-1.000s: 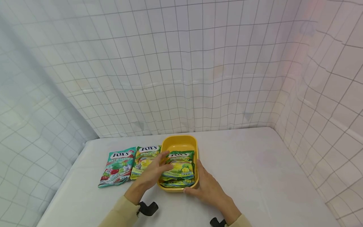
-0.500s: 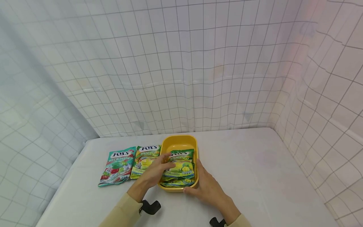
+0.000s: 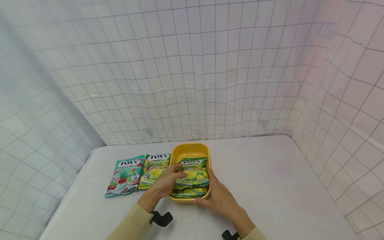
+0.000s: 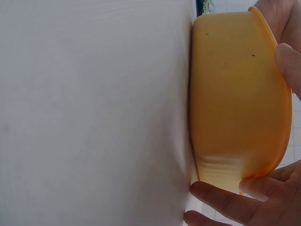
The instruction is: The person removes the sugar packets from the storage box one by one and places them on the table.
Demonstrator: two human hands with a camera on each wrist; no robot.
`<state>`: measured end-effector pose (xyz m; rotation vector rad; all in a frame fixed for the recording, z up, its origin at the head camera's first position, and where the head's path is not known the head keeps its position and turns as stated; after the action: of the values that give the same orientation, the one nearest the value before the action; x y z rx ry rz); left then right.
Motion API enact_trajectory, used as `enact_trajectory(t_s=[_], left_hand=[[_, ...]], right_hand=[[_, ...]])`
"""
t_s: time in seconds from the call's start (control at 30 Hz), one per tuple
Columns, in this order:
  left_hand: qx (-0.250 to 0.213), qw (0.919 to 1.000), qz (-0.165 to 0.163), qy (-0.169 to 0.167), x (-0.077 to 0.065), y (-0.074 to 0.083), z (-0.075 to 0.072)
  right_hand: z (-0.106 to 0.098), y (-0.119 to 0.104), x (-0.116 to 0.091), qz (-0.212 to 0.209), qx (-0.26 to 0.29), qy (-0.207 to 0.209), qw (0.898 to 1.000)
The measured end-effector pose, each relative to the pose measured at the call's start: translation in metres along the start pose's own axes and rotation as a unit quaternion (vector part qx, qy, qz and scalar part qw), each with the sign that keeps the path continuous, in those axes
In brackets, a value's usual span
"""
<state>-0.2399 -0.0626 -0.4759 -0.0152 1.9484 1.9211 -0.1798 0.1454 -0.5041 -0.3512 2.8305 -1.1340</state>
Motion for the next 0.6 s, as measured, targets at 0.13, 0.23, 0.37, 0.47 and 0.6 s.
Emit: enact_trajectory(t_s=[0.13,0.23,0.37,0.47,0.6], left_hand=[[-0.022,0.9995,0.016,-0.015,-0.0005,0.0007,0.0008],[-0.039,0.9988,0.022,-0.019,0.0003,0.0005,0.0014],[-0.057,0.9979,0.029,-0.014,0.0034,-0.0015,0.0015],[-0.063,0.9973,0.037,-0.003,0.0047,-0.0026,0.0021],[-0.066,0.997,0.039,0.008,0.0045,-0.0008,0.0041]], right_hand=[[-0.0002,0.0007,0.0002,0.001,0.0,0.0,1.0],[-0.0004,0.0018,0.0002,0.0,0.002,0.002,1.0],[-0.0002,0.0026,0.0001,-0.003,0.005,0.004,1.0],[0.0001,0.0022,-0.0004,-0.001,0.008,0.003,1.0],[0.0002,0.0018,-0.0003,0.008,0.007,0.001,1.0]])
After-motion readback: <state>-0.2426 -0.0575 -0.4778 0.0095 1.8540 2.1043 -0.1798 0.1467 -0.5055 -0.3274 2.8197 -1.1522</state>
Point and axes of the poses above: each hand's wrist, its own x-axis towards the middle knuckle, its own z-axis out of the palm, y = z × x, the point moved 3 cm from there along x, towards the middle knuckle, and after that the axes turned 4 degrees about -x, right-handed, at the moved point
